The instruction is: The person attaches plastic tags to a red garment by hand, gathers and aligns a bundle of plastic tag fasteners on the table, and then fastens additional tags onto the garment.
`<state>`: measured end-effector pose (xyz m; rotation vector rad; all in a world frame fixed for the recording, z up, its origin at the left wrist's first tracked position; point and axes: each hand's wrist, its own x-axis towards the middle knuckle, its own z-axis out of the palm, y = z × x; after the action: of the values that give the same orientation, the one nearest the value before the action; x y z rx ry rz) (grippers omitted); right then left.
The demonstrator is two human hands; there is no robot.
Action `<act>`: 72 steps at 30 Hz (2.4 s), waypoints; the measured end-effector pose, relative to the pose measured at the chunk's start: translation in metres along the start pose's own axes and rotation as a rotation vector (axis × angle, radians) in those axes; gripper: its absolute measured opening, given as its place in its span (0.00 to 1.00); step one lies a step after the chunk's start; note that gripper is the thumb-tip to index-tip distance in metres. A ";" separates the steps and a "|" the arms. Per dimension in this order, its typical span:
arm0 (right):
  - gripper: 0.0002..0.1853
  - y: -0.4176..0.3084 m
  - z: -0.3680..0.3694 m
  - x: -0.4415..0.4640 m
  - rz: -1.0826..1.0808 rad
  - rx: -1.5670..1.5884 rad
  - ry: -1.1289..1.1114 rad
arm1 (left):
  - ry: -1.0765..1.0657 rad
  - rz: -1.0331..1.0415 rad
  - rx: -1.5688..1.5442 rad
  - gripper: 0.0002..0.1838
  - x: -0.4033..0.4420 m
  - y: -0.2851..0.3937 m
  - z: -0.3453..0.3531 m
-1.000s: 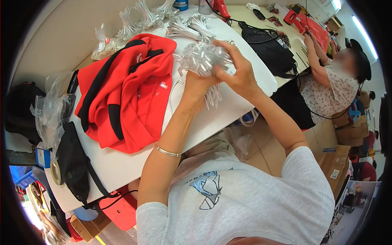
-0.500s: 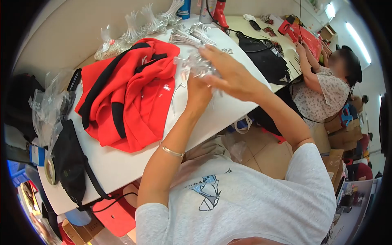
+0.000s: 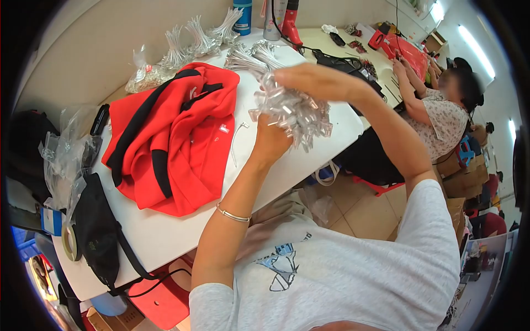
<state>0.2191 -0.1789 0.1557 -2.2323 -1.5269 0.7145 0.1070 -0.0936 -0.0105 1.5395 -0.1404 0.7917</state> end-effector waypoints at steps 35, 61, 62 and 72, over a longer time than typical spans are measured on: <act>0.14 -0.004 -0.034 -0.006 -0.010 0.109 0.153 | -0.116 -0.119 0.027 0.23 0.005 0.016 -0.006; 0.13 0.011 -0.008 -0.022 -0.163 0.408 0.415 | 0.004 -0.054 -0.018 0.20 0.002 0.007 -0.002; 0.13 0.019 -0.007 -0.019 -0.193 0.426 0.443 | 0.030 -0.023 0.003 0.19 0.000 -0.003 -0.004; 0.10 0.071 -0.063 -0.066 -0.100 0.364 0.788 | 0.263 -0.266 -0.544 0.13 0.010 -0.001 -0.006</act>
<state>0.2900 -0.2658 0.1825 -1.8101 -1.0006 0.0342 0.1129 -0.0839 -0.0060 0.9083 0.0428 0.6659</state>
